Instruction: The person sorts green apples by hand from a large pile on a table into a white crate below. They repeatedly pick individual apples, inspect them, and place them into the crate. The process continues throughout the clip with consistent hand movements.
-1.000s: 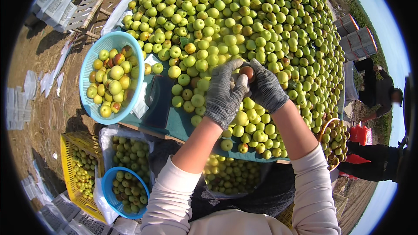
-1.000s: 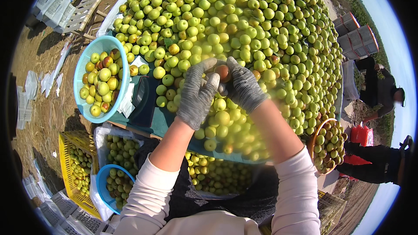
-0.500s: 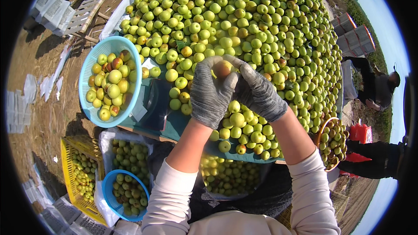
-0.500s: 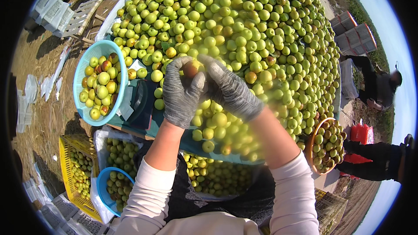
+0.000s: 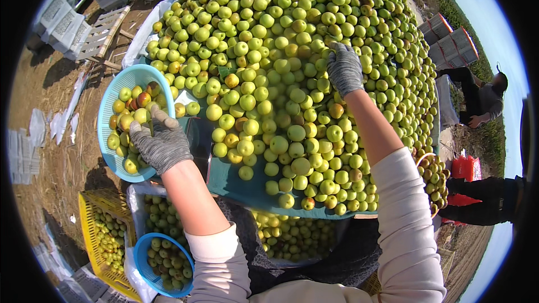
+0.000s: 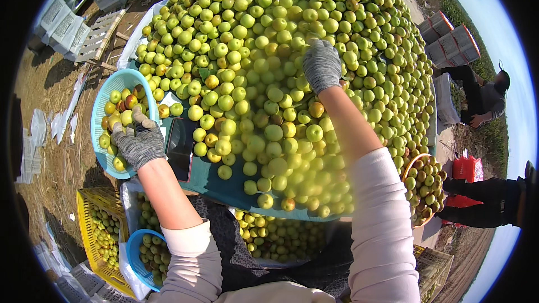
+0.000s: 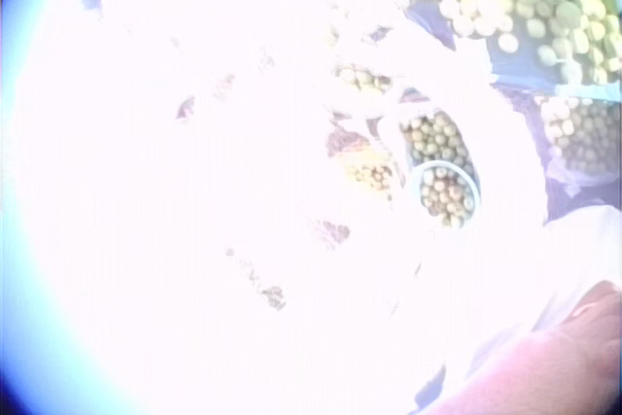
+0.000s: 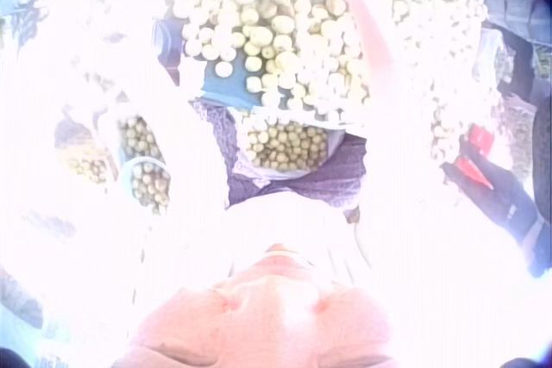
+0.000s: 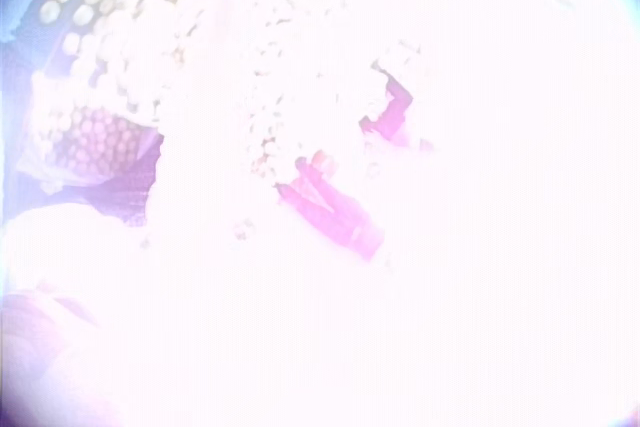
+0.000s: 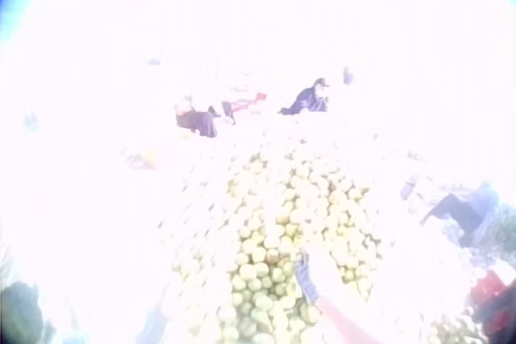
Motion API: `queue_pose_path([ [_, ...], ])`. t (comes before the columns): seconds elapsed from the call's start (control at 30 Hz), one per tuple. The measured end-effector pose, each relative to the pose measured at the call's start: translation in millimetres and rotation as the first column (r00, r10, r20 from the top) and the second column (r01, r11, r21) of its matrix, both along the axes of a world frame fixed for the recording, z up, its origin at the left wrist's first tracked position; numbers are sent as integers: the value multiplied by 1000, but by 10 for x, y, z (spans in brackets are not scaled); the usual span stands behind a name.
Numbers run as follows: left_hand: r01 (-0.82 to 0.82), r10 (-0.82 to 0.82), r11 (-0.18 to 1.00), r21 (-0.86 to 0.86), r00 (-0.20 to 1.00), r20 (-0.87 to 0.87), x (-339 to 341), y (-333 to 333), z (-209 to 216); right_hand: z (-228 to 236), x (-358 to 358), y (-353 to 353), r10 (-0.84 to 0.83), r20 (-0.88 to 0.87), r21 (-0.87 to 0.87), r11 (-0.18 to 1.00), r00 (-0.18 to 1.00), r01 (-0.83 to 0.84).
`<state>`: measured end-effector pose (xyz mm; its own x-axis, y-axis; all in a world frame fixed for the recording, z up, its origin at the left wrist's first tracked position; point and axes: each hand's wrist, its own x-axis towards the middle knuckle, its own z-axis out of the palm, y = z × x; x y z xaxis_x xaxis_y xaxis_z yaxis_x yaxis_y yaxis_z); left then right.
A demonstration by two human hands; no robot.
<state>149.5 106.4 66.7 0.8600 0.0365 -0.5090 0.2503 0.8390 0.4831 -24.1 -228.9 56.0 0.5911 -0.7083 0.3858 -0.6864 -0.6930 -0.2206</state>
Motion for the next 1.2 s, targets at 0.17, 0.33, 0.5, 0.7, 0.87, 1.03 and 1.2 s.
queue_pose_path([
  [0.17, 71, -70, 998, -2, 997, 17, -41, -71, -60, 37, 271, -344, 1, -130, 35, 999, 992, 3],
  [0.33, 273, -263, 961, -39, 949, 175, -114, -132, -155, 168, 303, -479, 93, -382, 142, 989, 920, -41],
  [0.5, 575, -515, 800, -172, 805, 296, -404, -410, -260, 141, 239, -406, 95, -463, 228, 974, 882, 15],
  [0.7, 805, -798, 587, -86, 594, 107, -854, -697, -206, 169, -149, 201, 227, -51, 278, 938, 973, -204],
  [0.87, 826, -841, 541, -158, 531, -104, -1109, -894, -121, 120, 27, 835, 624, 379, 458, 515, 683, -724],
  [1.03, 741, -755, 650, -168, 655, -29, -998, -808, -181, 124, 748, -36, 226, 127, -71, 973, 966, -219],
  [1.2, 807, -808, 574, -137, 586, 66, -961, -771, -239, 180, 1039, -757, 89, -284, 24, 996, 955, -85],
])
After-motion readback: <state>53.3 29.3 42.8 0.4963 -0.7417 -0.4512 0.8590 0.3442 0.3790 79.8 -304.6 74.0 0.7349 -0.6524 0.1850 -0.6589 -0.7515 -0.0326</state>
